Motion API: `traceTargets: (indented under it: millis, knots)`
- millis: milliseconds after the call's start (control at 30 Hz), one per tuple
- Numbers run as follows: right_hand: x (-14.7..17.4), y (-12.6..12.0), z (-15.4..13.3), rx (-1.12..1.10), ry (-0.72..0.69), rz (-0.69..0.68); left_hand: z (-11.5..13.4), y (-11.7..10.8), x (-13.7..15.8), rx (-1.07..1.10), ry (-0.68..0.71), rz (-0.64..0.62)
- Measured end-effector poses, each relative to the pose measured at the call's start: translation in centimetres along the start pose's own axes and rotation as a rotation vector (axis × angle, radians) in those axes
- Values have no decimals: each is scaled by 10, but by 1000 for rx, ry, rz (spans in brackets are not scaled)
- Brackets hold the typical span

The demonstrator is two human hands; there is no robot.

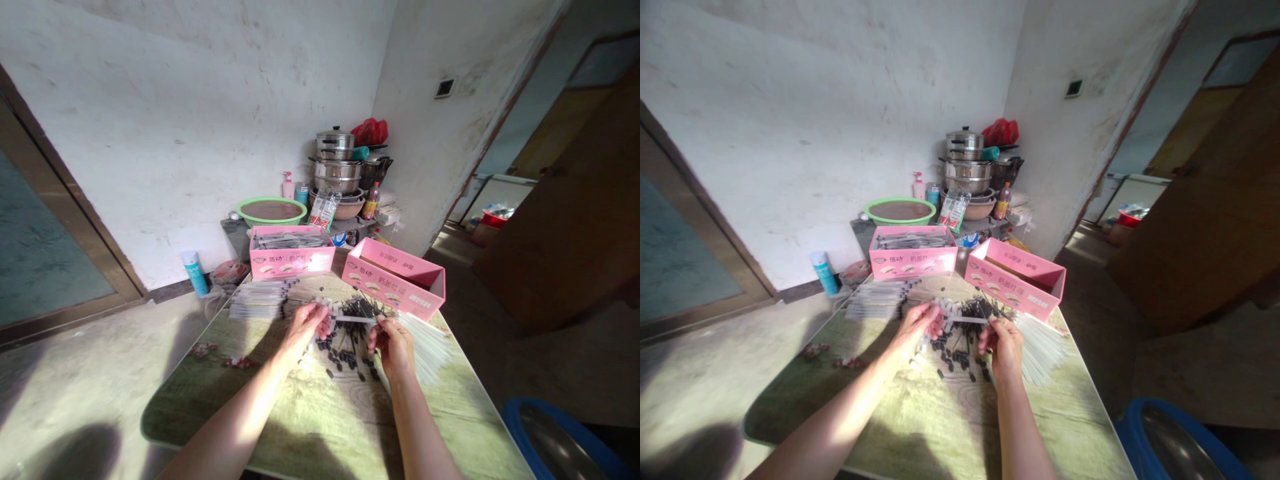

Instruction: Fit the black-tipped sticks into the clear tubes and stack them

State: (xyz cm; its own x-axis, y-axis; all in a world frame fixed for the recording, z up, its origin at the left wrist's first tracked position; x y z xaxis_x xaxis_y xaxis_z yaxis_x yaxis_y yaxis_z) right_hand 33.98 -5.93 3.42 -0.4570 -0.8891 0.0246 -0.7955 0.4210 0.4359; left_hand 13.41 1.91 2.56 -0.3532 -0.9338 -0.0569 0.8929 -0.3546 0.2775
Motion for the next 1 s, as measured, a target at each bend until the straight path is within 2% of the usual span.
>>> traceTargets:
  millis: [233, 533, 767, 1000]
  knots:
    - [1, 1, 0, 19, -9, 4, -14, -2, -2, -139, -64, -14]
    - [0, -2, 0, 29, -12, 20, -2, -2, -5, -42, 48, -11]
    - [0, 0, 1, 36, -11, 19, -13, -3, -3, -157, -48, -15]
    - [0, -1, 0, 35, -11, 13, 3, -2, -5, -39, 75, 1]
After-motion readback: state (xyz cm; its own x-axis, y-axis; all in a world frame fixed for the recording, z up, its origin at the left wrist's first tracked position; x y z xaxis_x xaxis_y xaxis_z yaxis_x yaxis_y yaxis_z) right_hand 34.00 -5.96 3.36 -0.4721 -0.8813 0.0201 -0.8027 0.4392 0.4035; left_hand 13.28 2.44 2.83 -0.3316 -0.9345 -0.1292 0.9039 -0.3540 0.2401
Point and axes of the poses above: each hand's wrist, its own x-axis away from the middle knuckle, its own y-axis out of the palm, z = x × y, the point moved 10 cm from there along -x, towards the middle knuckle, and after that the axes turned 1 degree about z, right-handed, at the moved point
